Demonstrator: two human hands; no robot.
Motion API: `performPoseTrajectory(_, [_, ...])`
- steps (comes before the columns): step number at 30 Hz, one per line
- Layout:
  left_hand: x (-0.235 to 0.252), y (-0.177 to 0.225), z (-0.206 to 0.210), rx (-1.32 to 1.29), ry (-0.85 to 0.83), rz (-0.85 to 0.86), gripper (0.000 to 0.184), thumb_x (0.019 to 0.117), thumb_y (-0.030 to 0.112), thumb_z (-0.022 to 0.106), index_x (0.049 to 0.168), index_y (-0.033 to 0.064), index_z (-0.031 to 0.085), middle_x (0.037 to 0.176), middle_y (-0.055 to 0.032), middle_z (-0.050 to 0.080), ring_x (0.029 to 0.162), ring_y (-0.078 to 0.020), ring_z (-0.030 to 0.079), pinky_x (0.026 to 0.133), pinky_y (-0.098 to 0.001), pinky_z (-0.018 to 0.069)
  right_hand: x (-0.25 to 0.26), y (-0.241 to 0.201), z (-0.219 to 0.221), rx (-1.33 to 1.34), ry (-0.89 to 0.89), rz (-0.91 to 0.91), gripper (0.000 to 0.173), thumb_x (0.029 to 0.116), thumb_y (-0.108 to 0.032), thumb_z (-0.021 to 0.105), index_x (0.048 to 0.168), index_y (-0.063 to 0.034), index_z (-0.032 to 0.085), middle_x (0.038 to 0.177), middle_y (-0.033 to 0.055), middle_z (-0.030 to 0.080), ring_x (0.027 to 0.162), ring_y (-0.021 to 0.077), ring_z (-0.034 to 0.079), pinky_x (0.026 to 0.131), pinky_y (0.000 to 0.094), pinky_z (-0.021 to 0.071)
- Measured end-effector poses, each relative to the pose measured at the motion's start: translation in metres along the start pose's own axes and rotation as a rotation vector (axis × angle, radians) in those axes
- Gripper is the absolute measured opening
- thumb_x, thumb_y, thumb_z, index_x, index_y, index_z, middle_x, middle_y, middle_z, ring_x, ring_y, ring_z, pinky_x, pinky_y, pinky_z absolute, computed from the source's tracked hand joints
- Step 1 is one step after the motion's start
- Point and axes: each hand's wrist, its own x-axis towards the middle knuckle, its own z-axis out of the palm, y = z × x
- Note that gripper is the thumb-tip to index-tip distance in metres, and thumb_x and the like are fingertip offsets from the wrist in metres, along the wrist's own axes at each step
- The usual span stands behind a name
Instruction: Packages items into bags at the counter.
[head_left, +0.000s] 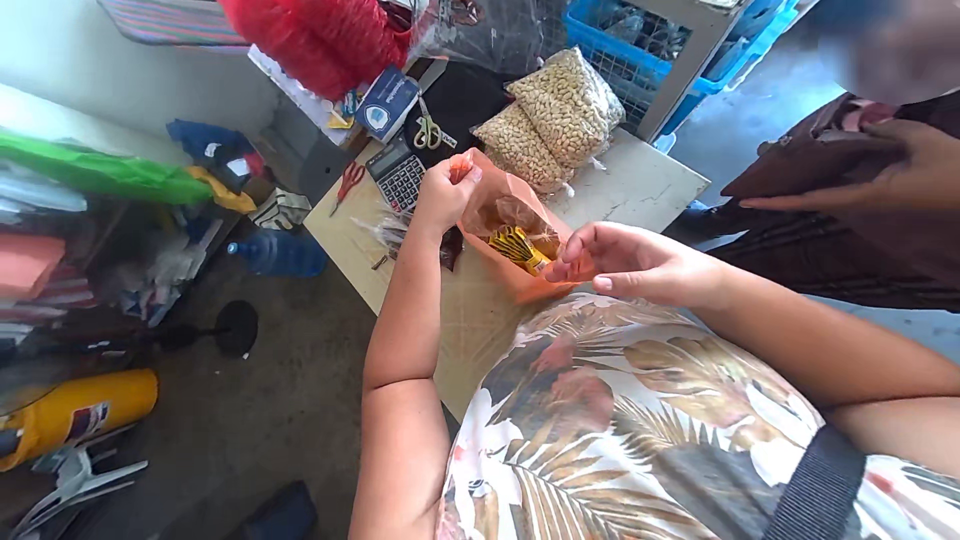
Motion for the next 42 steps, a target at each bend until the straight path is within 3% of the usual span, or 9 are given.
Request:
performPoseTrajectory(4, [-0.026,0.014,-0.007,0.361,0.177,0.001,0.046,0.0978,0.03,0.069,0.128,-0.0037,0.065,0.127,-0.026,0.064,0.121,-0.0398,0.06,0.105,-0.0605,0.0456,0.0,-0.002,0.002,0.0,-0.004,-0.024,0.03,0.0929,-0.022,0.069,0.12,-0.0124,0.058,0.116,0.0055,0.071,0.111,0.0172,0.069,0.095,0.0313,0.0583])
performPoseTrajectory(7, [-0.058,0.021,0.014,0.523,0.291,0.33,0.033,0.0966,0.019,0.067,0.116,-0.0066,0.068,0.12,-0.03,0.064,0.117,-0.0455,0.062,0.1,-0.0584,0.0506,0.002,0.003,0.001,0.013,-0.006,-0.048,0.031,0.0937,-0.024,0.07,0.12,-0.0126,0.058,0.118,0.0063,0.071,0.113,0.0192,0.068,0.097,0.0346,0.0574])
performPoseTrajectory(9, [-0.063,0.007,0.044,0.574,-0.054,0.558,0.011,0.0891,0.004,0.07,0.098,-0.0003,0.074,0.103,-0.0215,0.07,0.105,-0.0388,0.068,0.094,-0.0548,0.0558,0.005,0.005,0.002,0.017,0.016,-0.029,0.03,0.093,-0.024,0.07,0.118,-0.0121,0.06,0.117,0.0071,0.071,0.112,0.0198,0.068,0.099,0.0366,0.0561])
performPoseTrajectory(12, [-0.041,-0.021,0.083,0.726,-0.649,0.514,0.033,0.0804,0.0,0.078,0.113,0.0023,0.073,0.115,-0.0192,0.07,0.116,-0.0388,0.063,0.104,-0.0584,0.0473,0.008,0.006,0.004,-0.002,0.06,0.015,0.024,0.0936,-0.017,0.066,0.116,-0.0097,0.061,0.116,0.004,0.07,0.112,0.0152,0.067,0.1,0.034,0.0543])
performPoseTrajectory(15, [-0.021,-0.038,0.101,0.881,-0.817,0.454,0.039,0.0896,0.002,0.07,0.129,0.0004,0.066,0.134,-0.0217,0.063,0.13,-0.04,0.056,0.114,-0.059,0.037,0.007,0.01,0.006,0.003,0.067,-0.002,0.025,0.0939,-0.02,0.066,0.116,-0.011,0.059,0.117,0.0003,0.069,0.112,0.0136,0.066,0.101,0.0346,0.0539])
performPoseTrajectory(23, [-0.029,-0.013,0.085,1.017,-0.667,0.555,0.037,0.0909,-0.011,0.059,0.126,-0.0022,0.066,0.131,-0.0231,0.065,0.131,-0.0414,0.056,0.112,-0.0604,0.0385,0.0,0.017,-0.004,-0.004,0.025,-0.05,0.031,0.0933,-0.032,0.071,0.119,-0.0161,0.063,0.119,0.0007,0.071,0.113,0.0159,0.068,0.099,0.0355,0.0558])
performPoseTrajectory(33, [-0.172,0.066,-0.056,0.831,0.252,-0.043,0.039,0.085,0.012,0.079,0.123,0.0085,0.072,0.122,-0.0189,0.071,0.118,-0.0448,0.064,0.091,-0.068,0.0527,0.005,0.021,-0.02,0.023,-0.064,-0.001,0.035,0.0966,-0.038,0.068,0.123,-0.0157,0.062,0.124,0.0019,0.07,0.117,0.0167,0.066,0.102,0.036,0.0544])
performPoseTrajectory(38, [-0.264,-0.038,-0.045,-0.044,0.591,-0.381,0.055,0.0769,0.016,0.079,0.126,0.0015,0.061,0.109,-0.004,0.071,0.095,-0.0066,0.071,0.084,-0.0278,0.0618,0.0,0.034,-0.005,-0.121,0.092,0.007,0.034,0.0957,-0.036,0.069,0.123,-0.0174,0.061,0.12,-0.0003,0.07,0.108,0.0127,0.068,0.093,0.0311,0.058])
performPoseTrajectory(42, [-0.32,-0.111,0.017,-0.893,0.568,-0.565,0.05,0.0866,0.003,0.058,0.135,-0.0009,0.046,0.102,-0.0074,0.074,0.085,-0.0151,0.075,0.075,-0.034,0.0658,-0.011,0.047,0.026,-0.381,0.341,-0.127,0.057,0.0951,-0.03,0.068,0.144,-0.0132,0.045,0.135,-0.0009,0.061,0.119,0.012,0.063,0.1,0.0321,0.0562])
